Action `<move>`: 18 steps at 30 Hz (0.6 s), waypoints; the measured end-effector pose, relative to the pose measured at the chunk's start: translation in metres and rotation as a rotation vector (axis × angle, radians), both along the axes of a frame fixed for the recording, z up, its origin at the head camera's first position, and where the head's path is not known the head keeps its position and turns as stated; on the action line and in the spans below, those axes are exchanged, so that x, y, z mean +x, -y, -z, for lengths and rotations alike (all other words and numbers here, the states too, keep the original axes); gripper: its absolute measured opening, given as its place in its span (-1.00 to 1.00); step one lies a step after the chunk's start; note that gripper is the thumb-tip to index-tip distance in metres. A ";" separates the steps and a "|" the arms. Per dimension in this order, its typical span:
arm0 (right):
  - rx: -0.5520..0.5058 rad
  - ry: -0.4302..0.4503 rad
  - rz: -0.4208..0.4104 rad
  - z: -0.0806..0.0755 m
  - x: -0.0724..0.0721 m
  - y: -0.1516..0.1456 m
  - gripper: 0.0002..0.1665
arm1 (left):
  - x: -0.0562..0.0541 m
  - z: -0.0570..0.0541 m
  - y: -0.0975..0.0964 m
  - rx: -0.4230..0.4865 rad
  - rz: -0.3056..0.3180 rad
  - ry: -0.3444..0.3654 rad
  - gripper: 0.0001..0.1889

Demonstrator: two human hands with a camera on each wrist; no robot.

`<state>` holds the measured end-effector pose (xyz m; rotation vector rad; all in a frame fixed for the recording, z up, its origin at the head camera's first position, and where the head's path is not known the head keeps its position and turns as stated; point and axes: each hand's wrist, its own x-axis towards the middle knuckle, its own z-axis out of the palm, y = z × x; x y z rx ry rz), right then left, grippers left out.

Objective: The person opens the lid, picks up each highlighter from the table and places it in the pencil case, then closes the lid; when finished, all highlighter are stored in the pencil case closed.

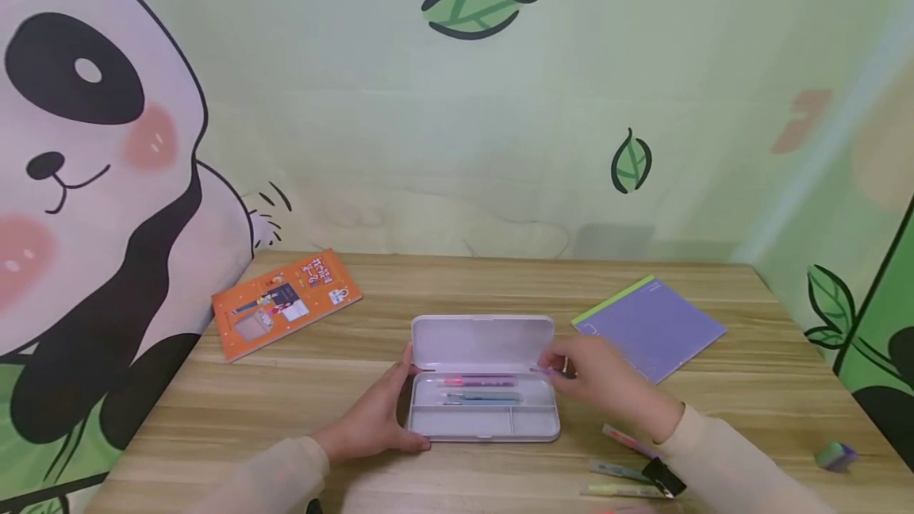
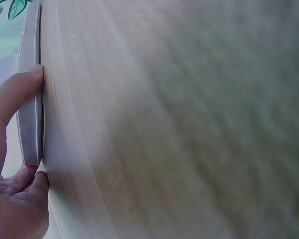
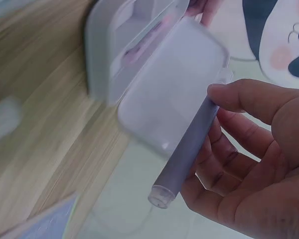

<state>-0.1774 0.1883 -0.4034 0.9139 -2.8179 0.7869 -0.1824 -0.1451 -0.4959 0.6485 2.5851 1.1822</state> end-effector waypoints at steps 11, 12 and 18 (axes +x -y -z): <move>0.004 -0.048 -0.129 0.011 -0.013 0.052 -0.89 | 0.000 0.000 0.000 0.004 0.012 -0.012 0.46; 0.010 -0.040 -0.129 0.013 -0.013 0.056 -0.90 | 0.000 0.000 0.000 0.006 0.012 -0.014 0.46; 0.051 -0.029 -0.149 0.021 -0.016 0.080 -0.93 | 0.000 0.001 0.000 0.011 0.006 -0.017 0.46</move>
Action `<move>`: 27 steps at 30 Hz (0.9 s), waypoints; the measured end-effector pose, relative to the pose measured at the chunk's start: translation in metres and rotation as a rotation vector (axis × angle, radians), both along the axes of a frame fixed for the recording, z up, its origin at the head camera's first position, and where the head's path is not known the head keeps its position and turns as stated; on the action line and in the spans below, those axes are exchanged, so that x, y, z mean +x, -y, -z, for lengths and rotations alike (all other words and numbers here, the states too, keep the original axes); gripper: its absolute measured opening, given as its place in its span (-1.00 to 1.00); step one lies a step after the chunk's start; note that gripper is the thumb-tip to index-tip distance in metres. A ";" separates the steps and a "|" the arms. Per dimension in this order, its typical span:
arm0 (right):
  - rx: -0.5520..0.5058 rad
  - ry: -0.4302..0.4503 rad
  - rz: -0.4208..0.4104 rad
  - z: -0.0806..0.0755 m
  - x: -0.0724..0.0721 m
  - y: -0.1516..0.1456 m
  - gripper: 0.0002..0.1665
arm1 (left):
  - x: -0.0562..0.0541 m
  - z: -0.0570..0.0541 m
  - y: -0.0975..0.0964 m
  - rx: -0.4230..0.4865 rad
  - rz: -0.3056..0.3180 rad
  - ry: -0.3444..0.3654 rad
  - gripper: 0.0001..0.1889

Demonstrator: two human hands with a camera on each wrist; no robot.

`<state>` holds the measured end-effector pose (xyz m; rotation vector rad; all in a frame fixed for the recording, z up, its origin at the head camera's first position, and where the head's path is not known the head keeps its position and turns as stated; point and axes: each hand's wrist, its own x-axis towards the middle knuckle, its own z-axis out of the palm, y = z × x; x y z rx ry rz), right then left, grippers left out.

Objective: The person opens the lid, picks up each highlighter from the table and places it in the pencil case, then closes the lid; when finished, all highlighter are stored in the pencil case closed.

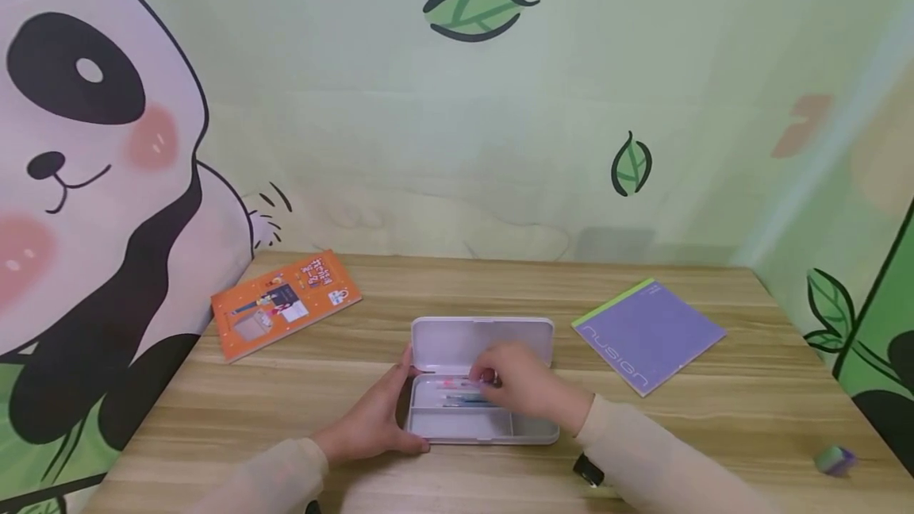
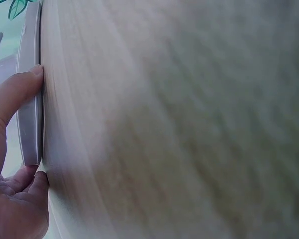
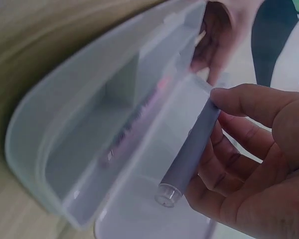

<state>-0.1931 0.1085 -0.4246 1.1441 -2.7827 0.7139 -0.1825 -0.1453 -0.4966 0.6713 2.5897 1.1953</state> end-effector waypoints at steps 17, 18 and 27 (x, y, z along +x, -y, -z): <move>0.010 0.031 -0.019 0.018 -0.005 0.028 -0.80 | 0.001 0.000 0.001 0.011 0.011 -0.062 0.46; 0.004 0.037 -0.012 0.018 -0.005 0.026 -0.78 | 0.001 0.000 0.001 0.011 0.011 -0.060 0.46; -0.080 0.097 0.036 0.004 0.002 0.001 -0.72 | 0.001 -0.001 0.001 -0.004 -0.005 -0.012 0.45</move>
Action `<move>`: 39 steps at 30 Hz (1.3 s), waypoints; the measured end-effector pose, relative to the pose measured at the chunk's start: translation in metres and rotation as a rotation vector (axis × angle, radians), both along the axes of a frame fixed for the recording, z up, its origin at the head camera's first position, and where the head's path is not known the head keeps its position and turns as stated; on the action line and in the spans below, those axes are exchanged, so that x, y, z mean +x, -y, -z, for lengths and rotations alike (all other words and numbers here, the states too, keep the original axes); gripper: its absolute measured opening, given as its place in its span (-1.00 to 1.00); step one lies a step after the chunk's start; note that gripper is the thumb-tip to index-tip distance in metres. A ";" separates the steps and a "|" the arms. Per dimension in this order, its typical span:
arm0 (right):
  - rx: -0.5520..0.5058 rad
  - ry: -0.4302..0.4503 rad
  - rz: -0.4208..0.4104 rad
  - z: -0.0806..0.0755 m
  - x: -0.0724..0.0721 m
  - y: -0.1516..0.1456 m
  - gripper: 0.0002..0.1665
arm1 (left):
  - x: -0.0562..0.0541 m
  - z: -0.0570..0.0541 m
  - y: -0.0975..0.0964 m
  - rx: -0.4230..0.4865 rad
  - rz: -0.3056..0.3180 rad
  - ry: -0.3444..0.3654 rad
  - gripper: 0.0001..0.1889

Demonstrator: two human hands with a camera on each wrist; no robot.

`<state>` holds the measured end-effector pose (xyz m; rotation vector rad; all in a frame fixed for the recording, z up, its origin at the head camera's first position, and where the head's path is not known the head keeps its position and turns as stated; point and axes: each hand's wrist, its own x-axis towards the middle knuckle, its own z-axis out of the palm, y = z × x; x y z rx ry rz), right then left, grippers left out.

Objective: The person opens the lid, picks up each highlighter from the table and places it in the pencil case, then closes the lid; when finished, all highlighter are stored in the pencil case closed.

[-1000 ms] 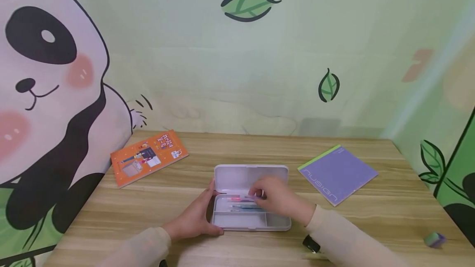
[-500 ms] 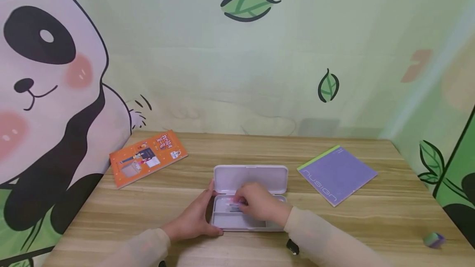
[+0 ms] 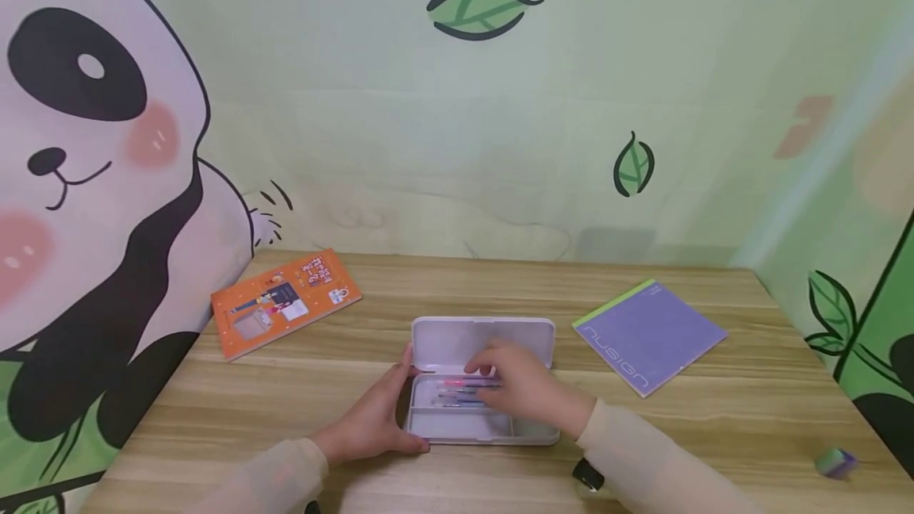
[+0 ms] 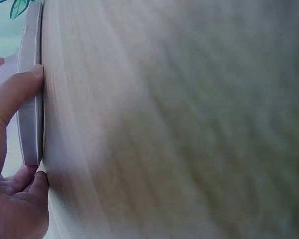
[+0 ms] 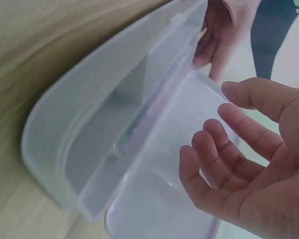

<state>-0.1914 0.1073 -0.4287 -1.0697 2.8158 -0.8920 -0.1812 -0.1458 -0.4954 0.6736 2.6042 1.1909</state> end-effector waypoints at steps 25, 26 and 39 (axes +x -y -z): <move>-0.190 0.028 0.178 -0.026 0.021 -0.104 -0.63 | 0.000 -0.001 0.000 -0.011 0.002 -0.012 0.46; -0.188 0.026 0.190 -0.026 0.022 -0.107 -0.63 | 0.000 -0.001 0.000 -0.009 0.000 -0.011 0.46; -0.087 0.065 0.200 0.014 0.050 -0.149 -0.71 | 0.000 -0.001 -0.001 -0.018 -0.010 0.007 0.46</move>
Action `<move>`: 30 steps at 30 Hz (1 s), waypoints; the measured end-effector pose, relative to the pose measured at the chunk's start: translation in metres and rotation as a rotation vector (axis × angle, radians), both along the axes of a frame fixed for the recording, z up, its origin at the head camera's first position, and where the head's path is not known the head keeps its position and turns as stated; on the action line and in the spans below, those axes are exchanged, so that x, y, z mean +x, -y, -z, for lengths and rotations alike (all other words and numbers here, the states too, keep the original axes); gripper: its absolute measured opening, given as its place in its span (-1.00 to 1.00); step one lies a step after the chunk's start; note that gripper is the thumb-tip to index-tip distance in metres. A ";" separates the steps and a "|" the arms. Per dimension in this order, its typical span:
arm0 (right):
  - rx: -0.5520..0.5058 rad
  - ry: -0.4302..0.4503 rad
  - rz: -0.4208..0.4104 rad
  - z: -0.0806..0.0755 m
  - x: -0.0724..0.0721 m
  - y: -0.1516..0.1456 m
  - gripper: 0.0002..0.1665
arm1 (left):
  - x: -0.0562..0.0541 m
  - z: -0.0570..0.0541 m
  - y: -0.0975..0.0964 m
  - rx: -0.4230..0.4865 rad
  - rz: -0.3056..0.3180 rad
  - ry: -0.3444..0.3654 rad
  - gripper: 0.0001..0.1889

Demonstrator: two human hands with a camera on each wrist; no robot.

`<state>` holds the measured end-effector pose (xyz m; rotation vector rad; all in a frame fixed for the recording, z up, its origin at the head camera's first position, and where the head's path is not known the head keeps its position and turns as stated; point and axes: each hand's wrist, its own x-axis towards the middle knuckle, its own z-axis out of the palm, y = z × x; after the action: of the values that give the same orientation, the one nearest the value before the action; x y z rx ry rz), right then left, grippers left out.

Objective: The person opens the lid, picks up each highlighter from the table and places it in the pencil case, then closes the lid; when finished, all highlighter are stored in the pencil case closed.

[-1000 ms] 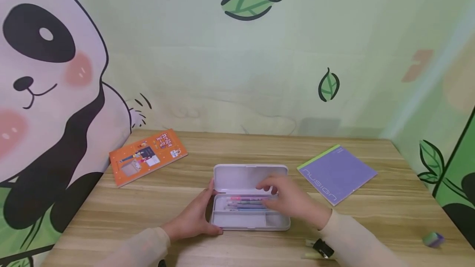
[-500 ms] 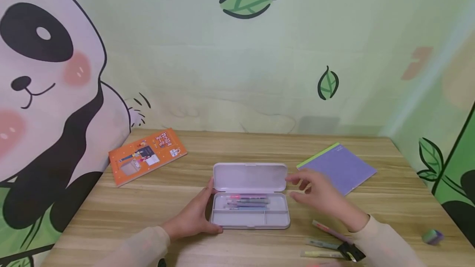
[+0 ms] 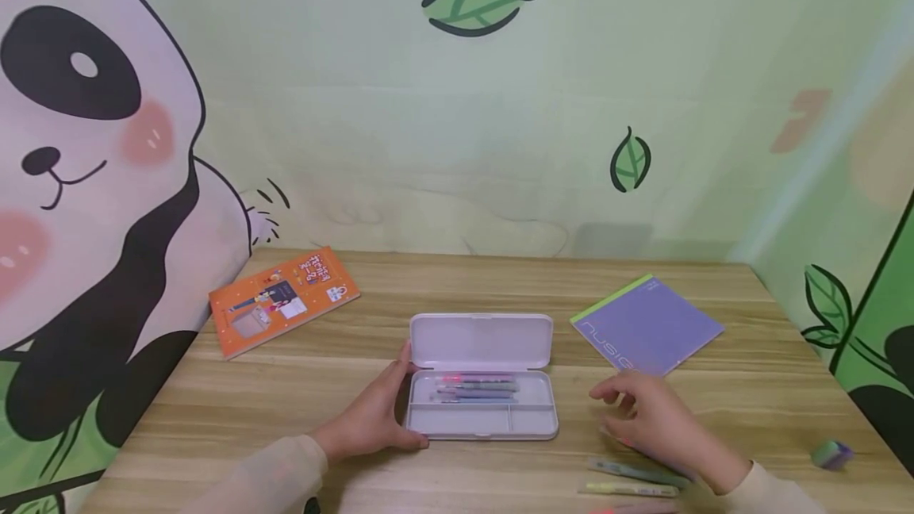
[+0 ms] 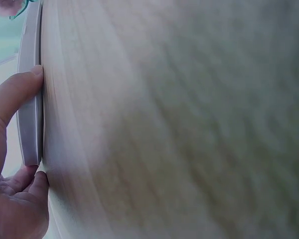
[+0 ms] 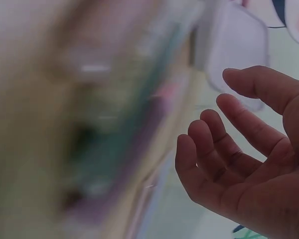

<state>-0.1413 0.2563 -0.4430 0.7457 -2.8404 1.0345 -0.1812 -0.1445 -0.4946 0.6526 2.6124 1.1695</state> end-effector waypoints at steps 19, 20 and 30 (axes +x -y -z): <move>0.040 -0.052 0.046 0.032 0.023 -0.027 -0.66 | -0.001 0.001 0.001 0.002 0.005 0.012 0.46; 0.047 -0.052 0.054 0.032 0.024 -0.027 -0.66 | -0.001 0.001 0.001 0.001 0.005 0.011 0.45; 0.061 -0.038 0.044 0.030 0.018 -0.025 -0.73 | 0.000 0.000 0.000 0.003 0.001 0.009 0.46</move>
<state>-0.1236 0.2813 -0.4727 0.6951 -2.8545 0.9220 -0.1815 -0.1444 -0.4948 0.6471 2.6032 1.1737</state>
